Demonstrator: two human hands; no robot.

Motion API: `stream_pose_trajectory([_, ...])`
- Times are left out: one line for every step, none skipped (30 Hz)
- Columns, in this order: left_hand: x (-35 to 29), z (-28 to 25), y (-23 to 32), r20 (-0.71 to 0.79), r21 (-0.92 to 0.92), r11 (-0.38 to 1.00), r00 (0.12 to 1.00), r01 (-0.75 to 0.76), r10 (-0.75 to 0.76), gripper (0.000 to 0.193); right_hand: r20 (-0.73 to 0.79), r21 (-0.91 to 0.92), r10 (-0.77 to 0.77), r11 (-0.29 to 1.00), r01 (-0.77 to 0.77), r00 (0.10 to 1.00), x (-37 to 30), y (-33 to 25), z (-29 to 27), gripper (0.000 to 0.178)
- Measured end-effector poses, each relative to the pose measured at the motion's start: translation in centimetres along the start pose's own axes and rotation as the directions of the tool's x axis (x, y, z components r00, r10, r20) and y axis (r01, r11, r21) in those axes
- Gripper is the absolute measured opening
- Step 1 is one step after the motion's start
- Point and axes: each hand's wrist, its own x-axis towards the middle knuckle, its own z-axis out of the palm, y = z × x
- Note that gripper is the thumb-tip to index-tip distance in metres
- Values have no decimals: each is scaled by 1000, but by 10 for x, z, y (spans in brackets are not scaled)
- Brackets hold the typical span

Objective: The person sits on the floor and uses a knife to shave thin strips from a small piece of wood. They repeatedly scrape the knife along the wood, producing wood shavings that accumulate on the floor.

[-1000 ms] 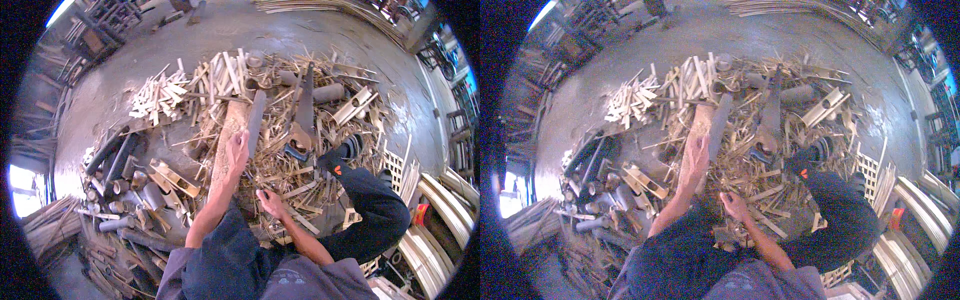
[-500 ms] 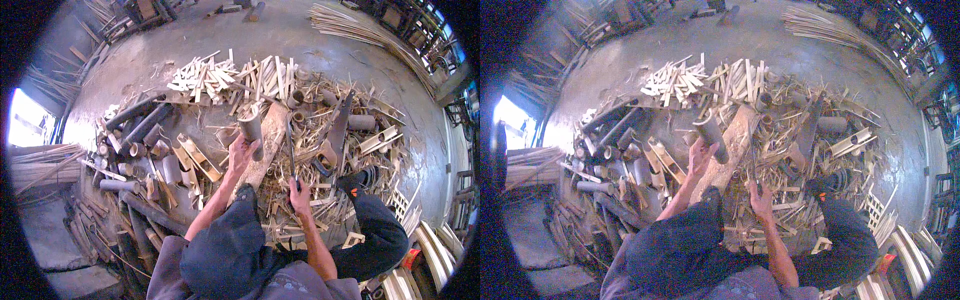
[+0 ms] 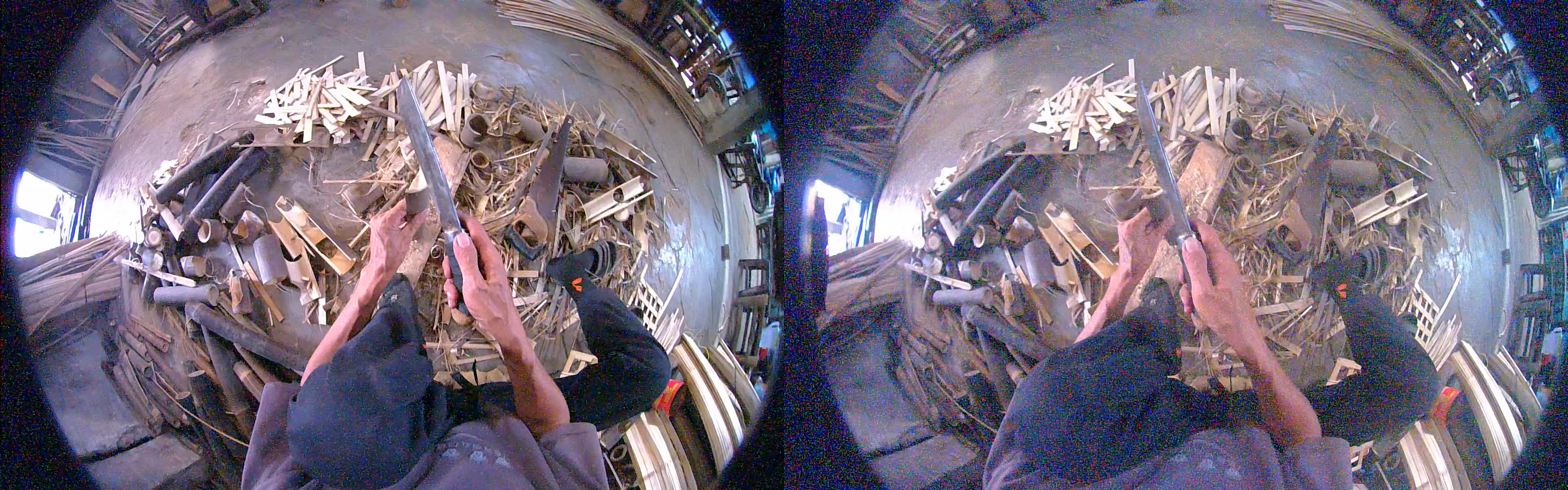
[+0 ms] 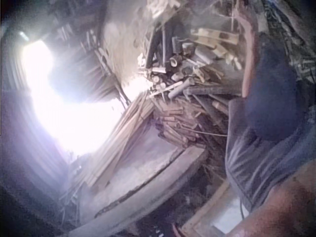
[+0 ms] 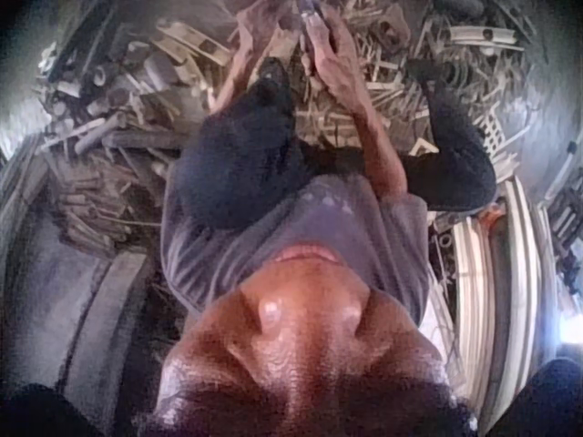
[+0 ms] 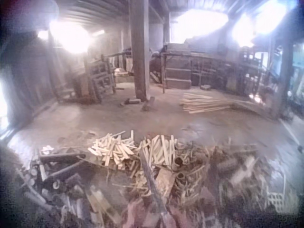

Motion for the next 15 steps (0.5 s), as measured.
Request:
stream_pose_trajectory([0, 2, 1, -7, -40, 999, 1000, -16, 16, 23, 12, -1, 12, 1000, -12, 1000, 0, 2, -2, 43])
stream_pose_trajectory([-1, 4, 1, -15, -79, 996, 999, -32, 31, 22, 25, -2, 25, 1000, -25, 999, 0, 3, -4, 46])
stream_pose_trajectory([-2, 4, -2, 7, -15, 1000, 1000, -22, 22, 22, 28, 4, 44, 999, -44, 999, 0, 3, -4, 46])
stream_pose_trajectory([-2, 4, -6, 29, 50, 999, 1000, -14, 13, 22, 32, 9, 63, 998, -63, 997, 1, 2, -5, 46])
stream_pose_trajectory([-2, 4, -10, 50, 114, 993, 999, -7, 1, 23, 36, 15, 82, 996, -83, 996, 1, 0, -5, 46])
stream_pose_trajectory([-2, 3, -6, 63, 104, 994, 998, -19, 13, 22, 40, 13, 103, 995, -104, 994, -1, -3, -6, 46])
stream_pose_trajectory([-2, 1, -2, 75, 94, 995, 997, -32, 25, 22, 45, 10, 125, 992, -125, 991, -3, -10, -7, 46])
stream_pose_trajectory([-2, 1, 3, 87, 83, 996, 996, -43, 36, 22, 49, 8, 146, 989, -146, 988, -5, -16, -8, 46])
stream_pose_trajectory([-5, 0, 8, 83, 25, 997, 994, -66, 64, 23, 61, -28, 154, 988, -152, 986, -9, -22, -9, 46])
stream_pose_trajectory([-8, -1, 8, 82, 38, 996, 994, -75, 72, 23, 70, -137, 146, 981, -135, 987, -9, -25, -13, 45])
stream_pose_trajectory([-9, -1, 8, 79, 51, 995, 994, -84, 79, 23, 81, -246, 140, 962, -116, 987, -9, -27, -21, 43])
stream_pose_trajectory([-9, -2, 10, 73, 68, 993, 993, -96, 91, 23, 99, -350, 129, 933, -87, 987, -8, -31, -26, 42])
stream_pose_trajectory([-9, -3, 11, 38, 57, 993, 994, -102, 99, 16, 88, -547, 57, 837, 0, 995, -7, -29, -29, 45])
stream_pose_trajectory([-12, -7, 13, 45, 87, 993, 996, -78, 74, 17, 68, -571, -26, 819, 60, 997, -8, -21, -25, 44])
stream_pose_trajectory([-12, -8, 15, 50, 109, 992, 997, -59, 54, 19, 47, -600, -115, 791, 120, 992, -7, -9, -20, 43])
